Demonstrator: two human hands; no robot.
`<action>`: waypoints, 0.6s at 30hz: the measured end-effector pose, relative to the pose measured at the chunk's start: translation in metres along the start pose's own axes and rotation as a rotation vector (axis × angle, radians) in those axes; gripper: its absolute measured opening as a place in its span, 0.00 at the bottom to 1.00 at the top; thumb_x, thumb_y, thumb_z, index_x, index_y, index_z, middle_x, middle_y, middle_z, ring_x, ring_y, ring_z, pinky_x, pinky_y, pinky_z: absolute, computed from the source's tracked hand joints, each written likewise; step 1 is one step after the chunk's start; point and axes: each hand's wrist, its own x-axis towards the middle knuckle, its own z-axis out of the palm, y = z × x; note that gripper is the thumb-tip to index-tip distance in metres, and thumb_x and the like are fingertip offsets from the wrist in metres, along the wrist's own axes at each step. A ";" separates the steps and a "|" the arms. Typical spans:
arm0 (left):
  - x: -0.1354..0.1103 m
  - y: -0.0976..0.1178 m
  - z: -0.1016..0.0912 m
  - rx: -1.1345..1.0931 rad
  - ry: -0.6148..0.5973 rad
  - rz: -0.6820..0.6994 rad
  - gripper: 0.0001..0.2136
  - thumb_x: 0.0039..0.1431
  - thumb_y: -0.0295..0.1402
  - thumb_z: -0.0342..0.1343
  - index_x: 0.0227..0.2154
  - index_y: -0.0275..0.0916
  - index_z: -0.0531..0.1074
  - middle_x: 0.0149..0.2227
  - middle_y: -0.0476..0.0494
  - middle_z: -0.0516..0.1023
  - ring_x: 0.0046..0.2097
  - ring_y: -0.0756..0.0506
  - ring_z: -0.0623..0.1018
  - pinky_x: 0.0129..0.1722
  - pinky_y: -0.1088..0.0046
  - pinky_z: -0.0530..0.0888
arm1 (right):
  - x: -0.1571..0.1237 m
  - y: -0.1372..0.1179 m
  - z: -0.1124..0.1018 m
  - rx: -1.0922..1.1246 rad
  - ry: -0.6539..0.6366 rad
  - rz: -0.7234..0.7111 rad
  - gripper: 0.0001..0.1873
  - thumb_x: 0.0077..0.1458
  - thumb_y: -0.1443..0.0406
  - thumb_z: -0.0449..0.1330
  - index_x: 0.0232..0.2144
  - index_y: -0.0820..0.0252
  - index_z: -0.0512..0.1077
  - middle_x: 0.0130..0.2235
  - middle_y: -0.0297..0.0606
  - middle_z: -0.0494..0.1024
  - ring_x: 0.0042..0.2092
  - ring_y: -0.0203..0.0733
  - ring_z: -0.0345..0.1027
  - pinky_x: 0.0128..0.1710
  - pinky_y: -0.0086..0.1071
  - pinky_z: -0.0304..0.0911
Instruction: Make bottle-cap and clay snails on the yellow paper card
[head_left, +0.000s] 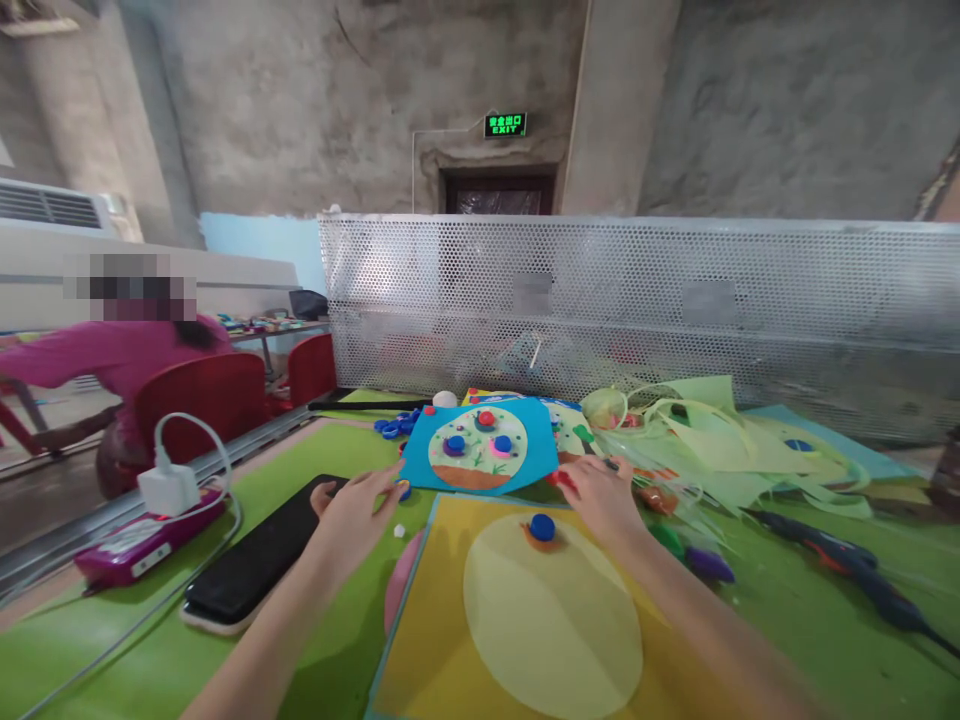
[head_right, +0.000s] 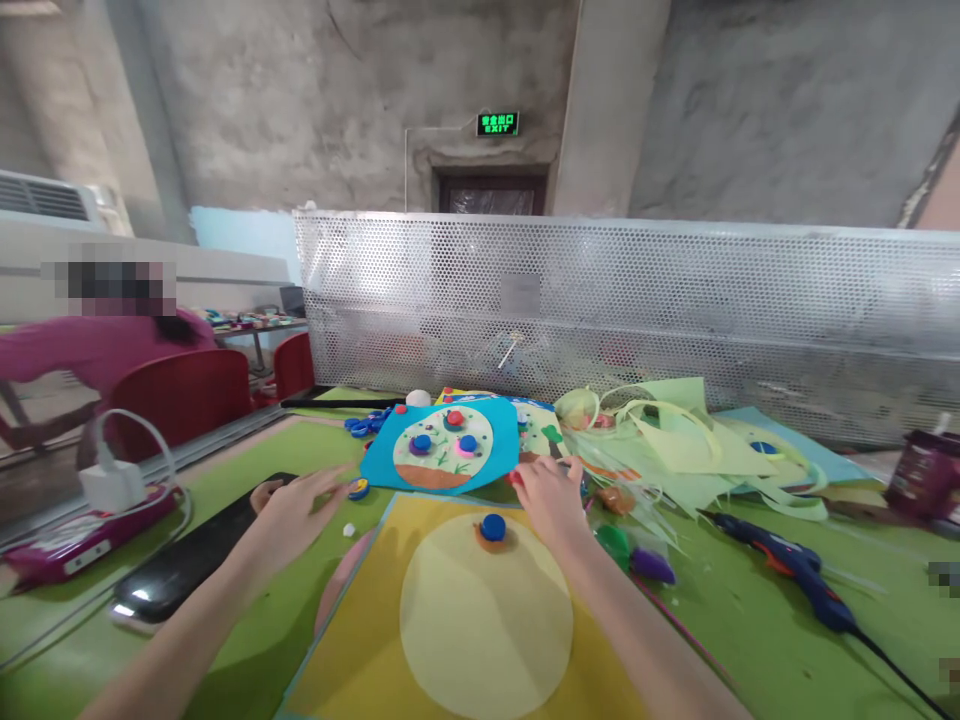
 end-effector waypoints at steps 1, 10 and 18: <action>0.000 0.002 -0.002 -0.032 -0.009 0.005 0.12 0.61 0.35 0.52 0.45 0.37 0.68 0.44 0.43 0.73 0.44 0.43 0.74 0.45 0.57 0.71 | 0.004 0.002 -0.008 0.067 0.072 0.044 0.09 0.58 0.61 0.56 0.36 0.63 0.71 0.39 0.38 0.74 0.45 0.45 0.67 0.50 0.49 0.56; -0.010 0.067 0.010 -0.475 -0.305 0.181 0.13 0.62 0.38 0.48 0.46 0.40 0.68 0.48 0.41 0.74 0.49 0.42 0.73 0.46 0.64 0.71 | 0.008 -0.027 -0.060 0.833 0.139 0.218 0.22 0.55 0.51 0.50 0.40 0.62 0.68 0.36 0.44 0.78 0.35 0.45 0.74 0.32 0.38 0.70; 0.005 0.107 0.024 -0.655 -0.570 0.221 0.13 0.62 0.37 0.50 0.27 0.34 0.72 0.28 0.48 0.76 0.30 0.50 0.76 0.32 0.70 0.74 | -0.019 -0.036 -0.057 0.811 -0.030 0.203 0.17 0.50 0.54 0.55 0.35 0.60 0.69 0.38 0.44 0.77 0.39 0.49 0.71 0.38 0.42 0.66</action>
